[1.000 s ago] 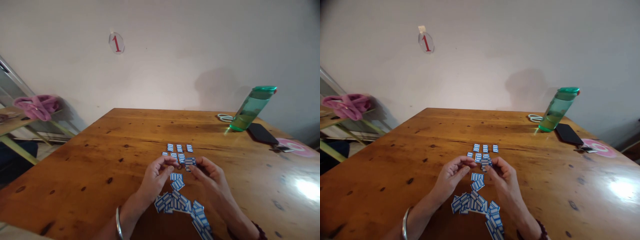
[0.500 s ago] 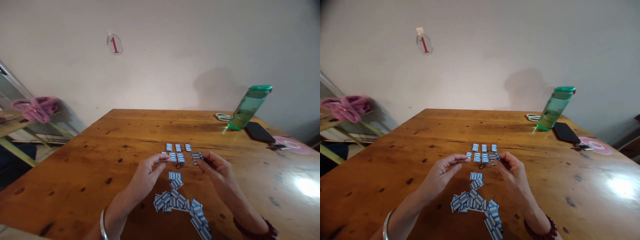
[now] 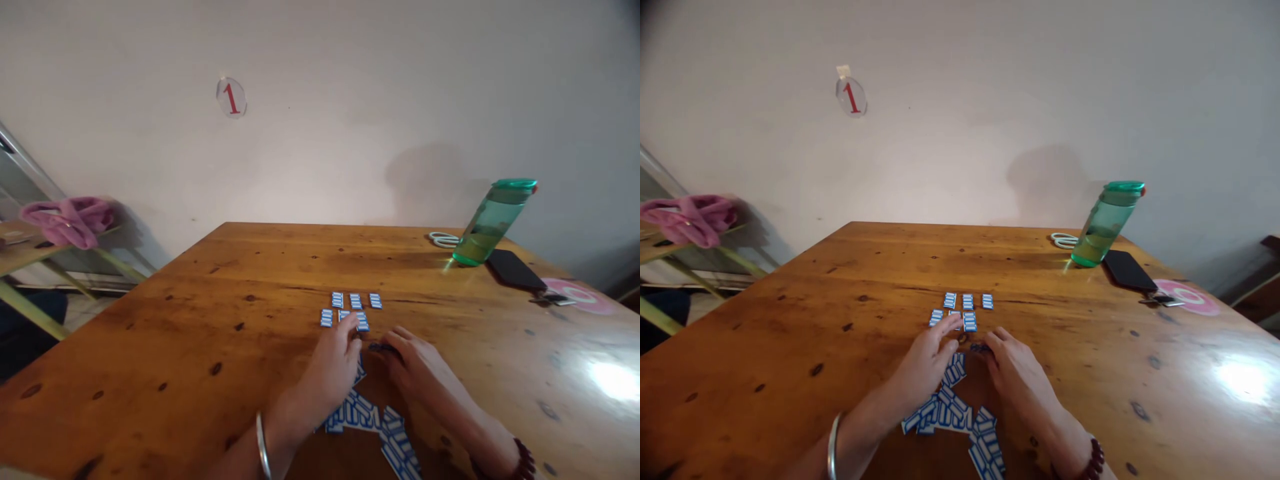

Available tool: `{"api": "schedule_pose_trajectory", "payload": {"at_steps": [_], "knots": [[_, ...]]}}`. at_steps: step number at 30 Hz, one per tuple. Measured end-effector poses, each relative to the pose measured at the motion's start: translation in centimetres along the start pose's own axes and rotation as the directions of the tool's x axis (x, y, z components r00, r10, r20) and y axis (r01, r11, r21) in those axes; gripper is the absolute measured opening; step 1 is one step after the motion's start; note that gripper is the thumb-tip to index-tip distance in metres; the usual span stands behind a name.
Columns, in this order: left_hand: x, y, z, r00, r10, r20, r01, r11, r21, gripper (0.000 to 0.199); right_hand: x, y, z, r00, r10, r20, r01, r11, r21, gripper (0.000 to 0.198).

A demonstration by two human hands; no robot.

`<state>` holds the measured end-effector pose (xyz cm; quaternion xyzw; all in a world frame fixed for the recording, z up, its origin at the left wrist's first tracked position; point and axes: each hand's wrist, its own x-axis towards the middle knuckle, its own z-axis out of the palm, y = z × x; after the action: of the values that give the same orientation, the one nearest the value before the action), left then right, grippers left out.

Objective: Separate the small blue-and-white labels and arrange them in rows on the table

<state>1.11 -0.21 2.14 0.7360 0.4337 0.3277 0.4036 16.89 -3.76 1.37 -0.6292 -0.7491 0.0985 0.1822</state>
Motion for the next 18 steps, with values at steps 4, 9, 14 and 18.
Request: {"api": "schedule_pose_trajectory", "payload": {"at_steps": [4,9,14,18], "knots": [[-1.3,-1.6,1.4,1.000,0.028,-0.010,-0.026,0.988,0.155,0.049,0.1,0.2,0.2,0.999,0.020,0.029,-0.019,1.000,-0.020,0.022],[-2.2,-2.3,1.7,0.993,0.059,0.106,-0.085,0.964,0.253,0.056,0.2,0.5,0.6,0.999,0.007,0.045,-0.008,1.000,0.012,0.022],[-2.6,-1.4,1.8,0.982,-0.014,0.190,-0.042,0.957,0.287,0.061,0.2,0.9,0.9,0.999,-0.011,0.045,0.009,0.999,0.050,0.021],[-2.8,-1.0,1.9,0.979,-0.046,0.200,-0.010,0.963,0.270,0.065,0.2,0.9,0.9,0.999,-0.018,0.039,0.016,0.998,0.066,0.020]]}}
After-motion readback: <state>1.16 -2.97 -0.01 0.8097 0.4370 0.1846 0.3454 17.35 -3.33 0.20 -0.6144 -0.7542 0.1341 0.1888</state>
